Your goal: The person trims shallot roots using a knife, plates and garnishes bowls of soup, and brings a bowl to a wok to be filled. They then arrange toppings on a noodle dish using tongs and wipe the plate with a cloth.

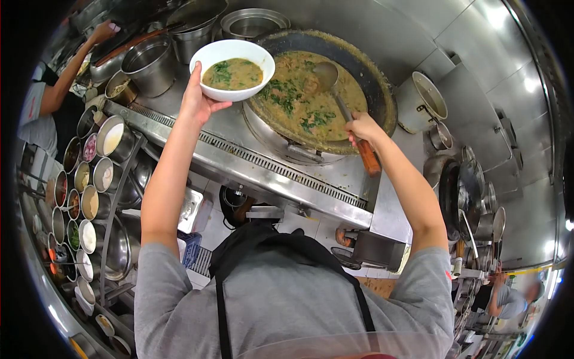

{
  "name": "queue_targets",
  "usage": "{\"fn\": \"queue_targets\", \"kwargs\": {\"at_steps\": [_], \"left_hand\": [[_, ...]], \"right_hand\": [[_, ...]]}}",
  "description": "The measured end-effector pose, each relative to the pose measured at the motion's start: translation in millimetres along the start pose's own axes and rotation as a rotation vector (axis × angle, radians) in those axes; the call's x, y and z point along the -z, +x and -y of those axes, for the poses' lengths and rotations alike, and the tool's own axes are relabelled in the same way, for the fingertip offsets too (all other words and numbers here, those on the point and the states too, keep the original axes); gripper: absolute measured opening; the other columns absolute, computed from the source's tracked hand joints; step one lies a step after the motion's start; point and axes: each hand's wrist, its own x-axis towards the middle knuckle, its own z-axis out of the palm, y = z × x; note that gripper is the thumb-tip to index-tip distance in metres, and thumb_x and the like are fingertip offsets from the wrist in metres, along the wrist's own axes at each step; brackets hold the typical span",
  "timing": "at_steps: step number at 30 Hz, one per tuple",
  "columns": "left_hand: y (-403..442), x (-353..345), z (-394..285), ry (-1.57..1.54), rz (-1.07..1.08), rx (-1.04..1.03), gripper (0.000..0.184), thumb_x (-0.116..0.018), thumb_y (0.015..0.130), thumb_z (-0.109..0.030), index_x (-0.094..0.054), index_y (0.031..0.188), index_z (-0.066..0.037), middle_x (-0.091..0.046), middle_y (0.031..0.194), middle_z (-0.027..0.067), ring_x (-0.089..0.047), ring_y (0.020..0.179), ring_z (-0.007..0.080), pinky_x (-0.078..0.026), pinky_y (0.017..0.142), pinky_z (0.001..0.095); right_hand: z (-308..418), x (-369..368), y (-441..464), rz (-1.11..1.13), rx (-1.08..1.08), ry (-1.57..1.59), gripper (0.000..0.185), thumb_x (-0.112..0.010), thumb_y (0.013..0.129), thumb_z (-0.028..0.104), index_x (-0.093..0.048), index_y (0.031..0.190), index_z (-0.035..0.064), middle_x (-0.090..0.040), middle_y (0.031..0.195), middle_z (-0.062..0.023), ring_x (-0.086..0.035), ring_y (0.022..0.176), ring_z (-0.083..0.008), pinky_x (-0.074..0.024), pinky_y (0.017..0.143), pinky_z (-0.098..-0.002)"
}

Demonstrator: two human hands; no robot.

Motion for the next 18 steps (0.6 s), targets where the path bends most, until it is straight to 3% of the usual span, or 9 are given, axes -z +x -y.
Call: {"fn": "queue_targets", "kwargs": {"at_steps": [4,10,12,18], "left_hand": [[1.6,9.3,0.6,0.017,-0.008,0.011,0.067,-0.038,0.081,-0.059,-0.036,0.124,-0.007,-0.053,0.108,0.0151,-0.058,0.091,0.0265,-0.055,0.059,0.0387],[15.6,6.0,8.3,-0.040,-0.007,0.025,0.068,-0.038,0.081,-0.058,-0.035,0.124,-0.006,-0.051,0.110,0.0161,-0.057,0.092,0.0280,-0.055,0.062,0.0402],[14.6,0.9,11.6,-0.037,0.005,0.030,0.068,-0.038,0.081,-0.058,-0.035,0.124,-0.006,-0.050,0.111,0.0164,-0.057,0.093,0.0285,-0.054,0.063,0.0410],[15.3,7.9,10.5,-0.060,0.024,0.033,0.067,-0.039,0.081,-0.057,-0.034,0.125,-0.007,-0.049,0.112,0.0165,-0.055,0.097,0.0295,-0.053,0.066,0.0433]], "right_hand": [[5.9,6.0,-32.7,0.185,0.023,0.118,0.010,-0.054,0.074,0.004,-0.047,0.079,-0.0016,-0.049,0.057,-0.0049,-0.048,0.043,-0.0128,-0.0407,0.038,-0.0275],[-1.3,-7.4,-10.6,0.361,-0.005,0.406,0.010,-0.056,0.077,0.005,-0.048,0.078,-0.0006,-0.050,0.059,-0.0044,-0.047,0.042,-0.0116,-0.0411,0.039,-0.0248],[11.3,-37.1,-20.2,0.151,0.038,0.303,0.010,-0.055,0.077,0.006,-0.047,0.078,-0.0001,-0.049,0.058,-0.0041,-0.047,0.042,-0.0126,-0.0412,0.039,-0.0253],[4.4,-25.0,-24.2,0.267,-0.025,0.214,0.012,-0.053,0.077,0.006,-0.047,0.087,0.0029,-0.048,0.061,-0.0011,-0.045,0.042,-0.0083,-0.0397,0.036,-0.0236]]}}
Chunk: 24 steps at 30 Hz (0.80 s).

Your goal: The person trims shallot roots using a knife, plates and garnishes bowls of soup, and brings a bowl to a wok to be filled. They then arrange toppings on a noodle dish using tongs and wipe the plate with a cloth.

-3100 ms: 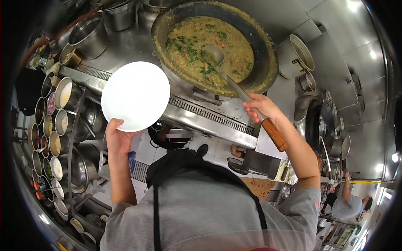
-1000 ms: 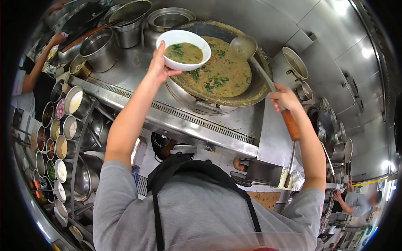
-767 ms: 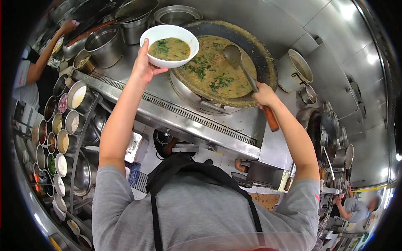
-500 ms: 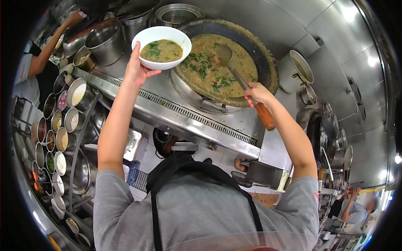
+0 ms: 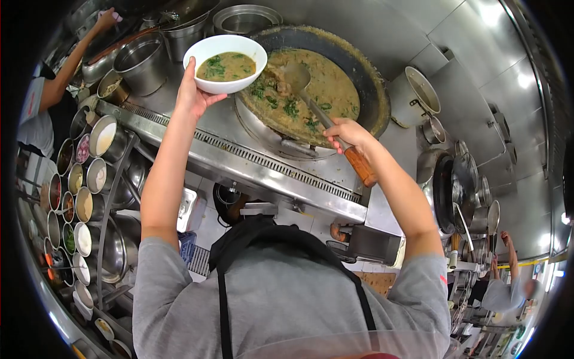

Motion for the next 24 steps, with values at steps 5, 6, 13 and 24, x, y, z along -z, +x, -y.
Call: {"fn": "queue_targets", "kwargs": {"at_steps": [5,6,13,24], "left_hand": [[-13.7,3.3,-7.1,0.014,-0.045,-0.031,0.067,-0.040,0.081,-0.058,-0.036,0.124,-0.007,-0.049,0.112,0.0164,-0.055,0.096,0.0300,-0.053,0.065,0.0425],[-13.6,4.9,-6.5,0.009,-0.045,-0.037,0.067,-0.040,0.081,-0.058,-0.036,0.124,-0.007,-0.049,0.112,0.0165,-0.055,0.096,0.0302,-0.053,0.065,0.0423],[-12.4,6.1,-4.4,-0.003,-0.025,-0.040,0.070,-0.041,0.080,-0.058,-0.034,0.124,-0.004,-0.048,0.113,0.0173,-0.056,0.095,0.0299,-0.054,0.064,0.0410],[-48.5,7.3,-6.0,0.082,-0.112,-0.047,0.059,-0.046,0.080,-0.041,-0.032,0.125,-0.004,-0.047,0.113,0.0191,-0.058,0.090,0.0290,-0.055,0.060,0.0406]], "right_hand": [[10.6,-34.1,-26.6,0.019,0.017,0.019,0.016,-0.053,0.076,0.005,-0.045,0.088,-0.0016,-0.048,0.061,-0.0040,-0.048,0.045,-0.0131,-0.0427,0.038,-0.0297],[11.1,-26.9,-23.8,0.020,0.017,0.014,0.016,-0.053,0.076,0.005,-0.045,0.088,-0.0016,-0.048,0.061,-0.0040,-0.048,0.045,-0.0131,-0.0427,0.038,-0.0297],[10.5,-46.9,3.2,0.047,0.088,0.315,0.013,-0.055,0.077,0.006,-0.046,0.069,0.0020,-0.049,0.056,-0.0048,-0.046,0.043,-0.0121,-0.0386,0.037,-0.0250],[-19.1,-15.1,-42.7,0.182,0.065,0.734,0.012,-0.050,0.081,0.005,-0.040,0.087,0.0050,-0.045,0.066,-0.0037,-0.041,0.044,-0.0064,-0.0308,0.033,-0.0185]]}}
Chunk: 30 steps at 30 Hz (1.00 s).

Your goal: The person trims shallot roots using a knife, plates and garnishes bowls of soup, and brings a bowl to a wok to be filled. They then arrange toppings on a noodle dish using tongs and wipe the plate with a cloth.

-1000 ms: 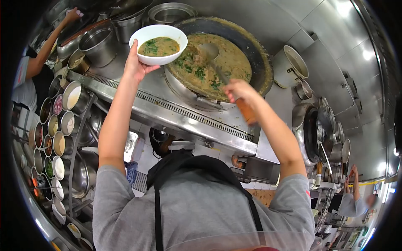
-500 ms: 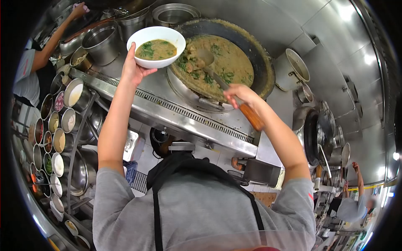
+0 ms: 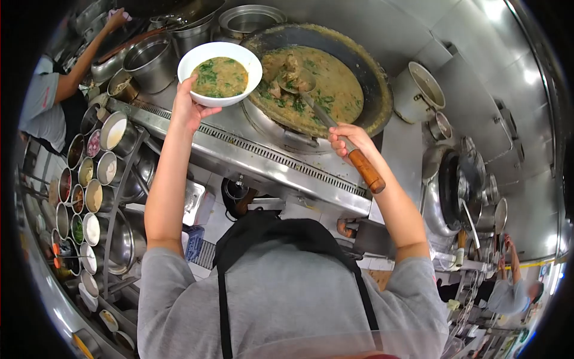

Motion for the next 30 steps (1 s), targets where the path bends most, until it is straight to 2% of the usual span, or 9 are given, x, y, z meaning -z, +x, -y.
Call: {"fn": "queue_targets", "kwargs": {"at_steps": [6,12,13,15,18,22,23,27,30], "left_hand": [[-85.5,-25.0,16.6,-0.074,0.129,0.019,0.057,-0.046,0.080,-0.040,-0.041,0.117,0.002,-0.055,0.102,0.0174,-0.060,0.085,0.0269,-0.056,0.056,0.0384],[-151.0,-74.8,44.4,-0.044,0.120,0.030,0.060,-0.042,0.081,-0.051,-0.041,0.121,-0.006,-0.053,0.109,0.0134,-0.057,0.092,0.0295,-0.054,0.062,0.0421],[-152.4,-82.0,51.7,-0.061,0.190,0.017,0.061,-0.040,0.081,-0.052,-0.041,0.121,-0.006,-0.053,0.110,0.0135,-0.057,0.093,0.0295,-0.053,0.065,0.0429],[-154.9,-106.1,65.7,-0.076,0.117,0.022,0.060,-0.039,0.082,-0.053,-0.037,0.124,-0.009,-0.047,0.117,0.0154,-0.053,0.099,0.0328,-0.051,0.069,0.0480],[-143.4,-136.5,90.8,-0.144,0.117,0.018,0.059,-0.040,0.082,-0.051,-0.032,0.127,-0.012,-0.041,0.122,0.0176,-0.047,0.105,0.0384,-0.048,0.071,0.0544],[-114.4,-175.4,112.0,-0.158,0.044,-0.003,0.062,-0.045,0.082,-0.046,-0.015,0.130,-0.022,-0.034,0.127,0.0181,-0.047,0.103,0.0418,-0.047,0.067,0.0593],[-112.7,-186.6,114.4,-0.140,0.002,-0.012,0.064,-0.047,0.081,-0.045,-0.010,0.131,-0.025,-0.031,0.128,0.0182,-0.048,0.101,0.0420,-0.048,0.065,0.0577],[-88.6,-222.4,126.4,-0.154,-0.074,0.002,0.066,-0.047,0.081,-0.045,-0.009,0.132,-0.027,-0.030,0.129,0.0174,-0.047,0.101,0.0420,-0.049,0.062,0.0572],[-68.3,-240.7,130.5,-0.152,-0.089,-0.023,0.067,-0.047,0.081,-0.045,-0.009,0.132,-0.027,-0.028,0.130,0.0171,-0.046,0.102,0.0423,-0.049,0.063,0.0572]], "right_hand": [[0.1,26.1,-58.3,0.035,0.025,0.031,0.010,-0.050,0.081,0.006,-0.041,0.085,0.0045,-0.045,0.066,-0.0032,-0.041,0.045,-0.0054,-0.0320,0.033,-0.0180],[18.2,64.7,-112.7,-0.004,0.034,0.009,0.008,-0.049,0.082,0.007,-0.042,0.081,0.0035,-0.044,0.064,-0.0023,-0.041,0.044,-0.0049,-0.0328,0.033,-0.0158],[24.5,74.0,-120.3,0.040,0.008,0.043,0.009,-0.049,0.082,0.007,-0.041,0.079,0.0032,-0.044,0.063,-0.0021,-0.042,0.043,-0.0048,-0.0343,0.033,-0.0161],[39.1,85.4,-135.5,0.092,-0.009,0.055,0.014,-0.048,0.083,0.009,-0.040,0.073,0.0028,-0.044,0.061,-0.0014,-0.043,0.043,-0.0046,-0.0382,0.034,-0.0165],[65.2,97.9,-155.1,0.177,-0.068,0.040,0.019,-0.049,0.082,0.009,-0.041,0.066,0.0050,-0.045,0.056,0.0006,-0.044,0.043,-0.0039,-0.0364,0.035,-0.0151],[100.4,96.9,-185.8,0.102,0.009,-0.081,0.020,-0.046,0.083,0.009,-0.040,0.064,0.0059,-0.044,0.056,0.0013,-0.043,0.042,-0.0041,-0.0362,0.034,-0.0154],[108.9,99.0,-193.2,0.114,-0.013,-0.071,0.019,-0.046,0.082,0.009,-0.040,0.065,0.0058,-0.043,0.055,0.0017,-0.042,0.041,-0.0040,-0.0356,0.034,-0.0152],[129.9,91.6,-230.7,0.043,0.075,-0.201,0.015,-0.050,0.081,0.009,-0.042,0.069,0.0056,-0.049,0.058,-0.0009,-0.044,0.040,-0.0037,-0.0369,0.031,-0.0159],[135.8,88.8,-249.0,0.026,0.138,-0.247,0.009,-0.050,0.081,0.008,-0.041,0.080,0.0044,-0.046,0.060,-0.0024,-0.041,0.039,-0.0037,-0.0351,0.028,-0.0159]]}}
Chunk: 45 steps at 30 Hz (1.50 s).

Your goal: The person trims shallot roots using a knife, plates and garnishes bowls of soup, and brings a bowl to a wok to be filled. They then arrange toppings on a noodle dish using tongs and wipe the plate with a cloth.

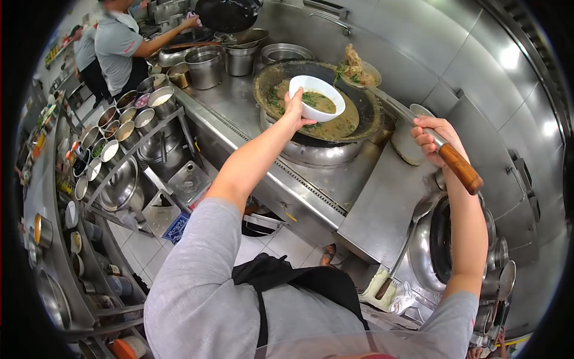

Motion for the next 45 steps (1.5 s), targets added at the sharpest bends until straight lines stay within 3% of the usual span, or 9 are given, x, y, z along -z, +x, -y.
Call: {"fn": "queue_targets", "kwargs": {"at_steps": [6,15,17,22,24,29,38,43,45], "left_hand": [[25.4,-25.2,0.2,-0.011,0.029,0.044,0.070,-0.047,0.079,-0.051,-0.007,0.133,-0.028,-0.028,0.130,0.0192,-0.049,0.099,0.0426,-0.052,0.059,0.0520],[28.4,-11.2,-17.0,0.043,0.075,-0.027,0.064,-0.042,0.080,-0.053,-0.013,0.130,-0.026,-0.032,0.128,0.0178,-0.055,0.090,0.0393,-0.054,0.052,0.0470],[28.9,-3.6,-15.7,0.035,0.088,-0.022,0.063,-0.041,0.080,-0.053,-0.013,0.130,-0.026,-0.032,0.129,0.0176,-0.055,0.091,0.0394,-0.054,0.052,0.0471],[48.5,15.2,-9.7,-0.122,0.169,0.085,0.062,-0.040,0.081,-0.054,-0.015,0.129,-0.025,-0.035,0.126,0.0169,-0.055,0.093,0.0385,-0.054,0.053,0.0473],[44.0,18.3,-13.6,-0.124,0.166,0.079,0.061,-0.040,0.081,-0.055,-0.017,0.128,-0.024,-0.037,0.125,0.0170,-0.055,0.093,0.0382,-0.054,0.056,0.0491],[28.4,32.0,-28.7,-0.034,0.127,0.036,0.067,-0.033,0.081,-0.060,-0.034,0.127,-0.011,-0.046,0.120,0.0141,-0.051,0.103,0.0301,-0.047,0.074,0.0502],[4.2,70.4,-52.8,-0.073,0.130,0.036,0.063,-0.033,0.082,-0.058,-0.036,0.126,-0.013,-0.047,0.119,0.0131,-0.052,0.102,0.0288,-0.049,0.070,0.0484],[-54.1,115.4,-70.6,-0.020,0.127,-0.019,0.062,-0.033,0.082,-0.057,-0.036,0.126,-0.013,-0.050,0.117,0.0115,-0.055,0.097,0.0304,-0.050,0.069,0.0473],[-98.9,131.5,-76.5,0.009,0.063,-0.058,0.060,-0.034,0.083,-0.055,-0.037,0.126,-0.014,-0.050,0.117,0.0108,-0.055,0.098,0.0283,-0.051,0.068,0.0453]], "right_hand": [[-3.4,-17.5,-9.1,0.040,-0.030,-0.206,0.015,-0.053,0.078,0.006,-0.039,0.075,0.0081,-0.048,0.061,-0.0033,-0.043,0.040,-0.0047,-0.0347,0.030,-0.0170],[-20.8,-38.7,2.3,-0.010,0.015,-0.855,0.032,-0.054,0.073,0.006,-0.050,0.104,-0.0022,-0.051,0.061,-0.0033,-0.048,0.041,-0.0075,-0.0403,0.036,-0.0242],[-27.9,-46.7,2.9,-0.152,0.186,-1.280,0.058,-0.052,0.071,0.004,-0.037,0.127,-0.0002,-0.053,0.061,-0.0085,-0.051,0.042,-0.0153,-0.0430,0.041,-0.0295],[-38.6,-41.8,15.1,-0.149,0.628,-1.613,0.061,-0.051,0.068,0.002,-0.034,0.127,-0.0027,-0.054,0.062,-0.0187,-0.055,0.048,-0.0230,-0.0458,0.054,-0.0337],[-34.1,-52.4,10.0,-0.196,0.395,-1.523,0.060,-0.052,0.067,0.004,-0.037,0.124,-0.0027,-0.056,0.088,-0.0292,-0.058,0.078,-0.0386,-0.0444,0.074,-0.0382],[-26.5,-30.3,14.3,-0.073,0.203,-0.628,0.058,-0.053,0.075,0.006,-0.032,0.128,-0.0029,-0.049,0.060,-0.0055,-0.043,0.036,-0.0075,-0.0377,0.031,-0.0206],[-55.1,21.6,70.5,0.060,0.053,0.186,0.018,-0.047,0.082,0.008,-0.044,0.099,0.0062,-0.046,0.064,-0.0066,-0.043,0.039,-0.0077,-0.0346,0.030,-0.0190],[-102.5,33.9,132.7,-0.212,0.124,-0.831,0.022,-0.053,0.075,0.010,-0.051,0.096,0.0018,-0.055,0.063,-0.0097,-0.054,0.047,-0.0176,-0.0447,0.040,-0.0320],[-133.2,57.3,172.1,-0.413,0.568,-1.722,0.032,-0.053,0.071,0.008,-0.050,0.101,-0.0021,-0.060,0.076,-0.0192,-0.061,0.066,-0.0317,-0.0498,0.058,-0.0407]]}}
